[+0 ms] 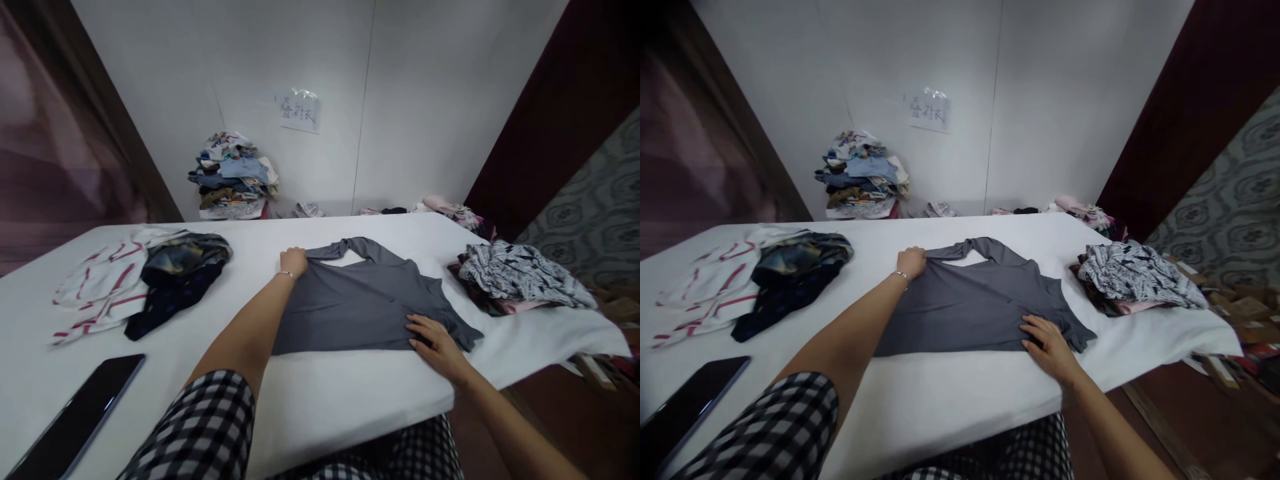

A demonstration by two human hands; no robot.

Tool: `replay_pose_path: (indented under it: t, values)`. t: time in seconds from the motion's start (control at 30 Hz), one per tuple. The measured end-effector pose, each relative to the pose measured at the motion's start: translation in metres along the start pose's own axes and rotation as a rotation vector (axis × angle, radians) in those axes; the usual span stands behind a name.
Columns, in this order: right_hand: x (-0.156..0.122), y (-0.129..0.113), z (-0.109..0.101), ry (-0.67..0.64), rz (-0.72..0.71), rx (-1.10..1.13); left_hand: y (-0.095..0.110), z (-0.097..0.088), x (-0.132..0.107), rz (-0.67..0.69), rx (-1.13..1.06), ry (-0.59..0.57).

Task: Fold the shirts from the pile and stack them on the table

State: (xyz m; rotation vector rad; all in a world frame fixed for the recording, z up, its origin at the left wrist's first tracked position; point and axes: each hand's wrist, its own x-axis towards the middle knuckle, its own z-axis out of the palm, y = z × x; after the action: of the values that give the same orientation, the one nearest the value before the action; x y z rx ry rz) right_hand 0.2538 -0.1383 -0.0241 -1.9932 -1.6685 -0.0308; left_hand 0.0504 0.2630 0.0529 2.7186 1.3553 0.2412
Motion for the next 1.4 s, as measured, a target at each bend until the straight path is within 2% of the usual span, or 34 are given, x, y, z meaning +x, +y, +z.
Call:
replay_pose_path:
  t: [0.17, 0.3, 0.4, 0.57, 0.67, 0.77, 0.87, 1.0, 1.1, 1.23, 1.4]
  values:
    - [0.000, -0.001, -0.001, -0.018, 0.017, -0.008, 0.003, 0.002, -0.003, 0.020, 0.017, 0.045]
    - [0.001, -0.002, -0.001, -0.007, 0.007, -0.010, 0.012, 0.011, -0.026, 0.215, -0.017, 0.070]
    - [0.000, -0.002, 0.000, -0.009, -0.003, -0.010, 0.006, 0.024, -0.045, 0.312, -0.030, 0.040]
    - [-0.002, -0.001, -0.005, -0.071, 0.002, 0.007, -0.019, 0.041, -0.059, 0.066, -0.009, 0.059]
    - [0.014, -0.003, -0.018, -0.117, 0.033, 0.022, -0.022, 0.043, -0.060, 0.038, 0.000, 0.073]
    - [0.060, -0.010, -0.029, -0.074, 0.005, 0.041, -0.020, 0.045, -0.060, 0.044, -0.002, 0.068]
    - [0.133, -0.023, -0.023, -0.055, -0.075, 0.039, -0.019, 0.046, -0.060, 0.040, -0.008, 0.067]
    - [0.238, -0.053, 0.015, -0.144, -0.085, -0.083, -0.019, 0.047, -0.060, 0.030, -0.016, 0.062]
    - [0.299, -0.077, 0.051, -0.220, -0.071, -0.113, -0.020, 0.047, -0.061, 0.028, -0.023, 0.067]
    - [0.348, -0.102, 0.093, -0.280, -0.072, -0.095, -0.020, 0.051, -0.061, 0.021, -0.022, 0.073]
    - [0.369, -0.117, 0.127, -0.337, 0.029, -0.070, -0.019, 0.052, -0.062, 0.017, -0.001, 0.096]
